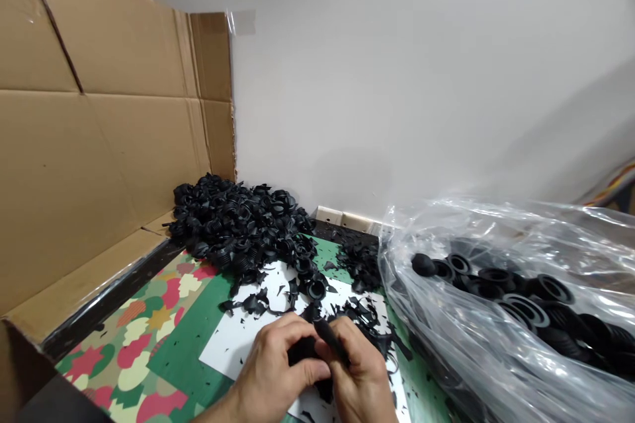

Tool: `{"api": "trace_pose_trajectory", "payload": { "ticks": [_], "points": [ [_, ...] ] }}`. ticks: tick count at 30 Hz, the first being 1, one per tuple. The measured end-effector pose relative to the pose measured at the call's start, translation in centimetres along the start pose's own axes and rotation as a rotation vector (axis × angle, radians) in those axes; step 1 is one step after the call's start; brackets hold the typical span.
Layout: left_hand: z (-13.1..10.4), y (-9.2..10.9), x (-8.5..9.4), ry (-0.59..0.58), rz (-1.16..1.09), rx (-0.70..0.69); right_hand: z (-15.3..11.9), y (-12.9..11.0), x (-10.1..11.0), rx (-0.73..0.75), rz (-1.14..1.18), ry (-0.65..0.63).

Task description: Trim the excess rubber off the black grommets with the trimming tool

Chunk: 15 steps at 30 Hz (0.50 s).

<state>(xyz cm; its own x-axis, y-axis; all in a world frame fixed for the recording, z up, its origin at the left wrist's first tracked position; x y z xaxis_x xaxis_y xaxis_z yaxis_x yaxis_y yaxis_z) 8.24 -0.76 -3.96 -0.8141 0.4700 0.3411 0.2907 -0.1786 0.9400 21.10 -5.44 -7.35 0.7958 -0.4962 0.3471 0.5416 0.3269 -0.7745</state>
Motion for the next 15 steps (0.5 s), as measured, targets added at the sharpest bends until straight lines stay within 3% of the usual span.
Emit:
{"api": "trace_pose_trajectory", "payload": {
  "ticks": [5,10,13,15],
  "points": [
    [-0.6,-0.6,-0.3,0.076,0.109,-0.094,0.7,-0.8,-0.6,-0.078,-0.103,0.067],
    [-1.3,-0.4,-0.6,-0.041,-0.025,-0.285,2.0,1.5,2.6,-0.251,-0.217,0.223],
    [-0.8,-0.4,-0.3,-0.001,-0.217,-0.111,2.5,2.7,4.5,-0.311,-0.258,0.266],
    [-0.3,-0.6,-0.1,0.010,-0.318,0.051,2.5,3.0,4.6,-0.303,-0.241,0.239]
  ]
}}
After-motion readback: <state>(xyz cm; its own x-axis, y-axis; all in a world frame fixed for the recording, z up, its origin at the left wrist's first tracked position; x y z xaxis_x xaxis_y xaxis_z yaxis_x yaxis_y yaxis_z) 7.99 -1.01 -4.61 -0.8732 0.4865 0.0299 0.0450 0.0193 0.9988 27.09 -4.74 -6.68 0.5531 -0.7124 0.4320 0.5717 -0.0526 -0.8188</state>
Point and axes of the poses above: each hand's wrist, its own z-axis towards the middle knuckle, its own x-axis out of the back of the hand, y = z × x, the point moved 2 cm from there along z, towards the middle knuckle, and after that the axes turned 5 degrees about x, right-handed, at the moved point
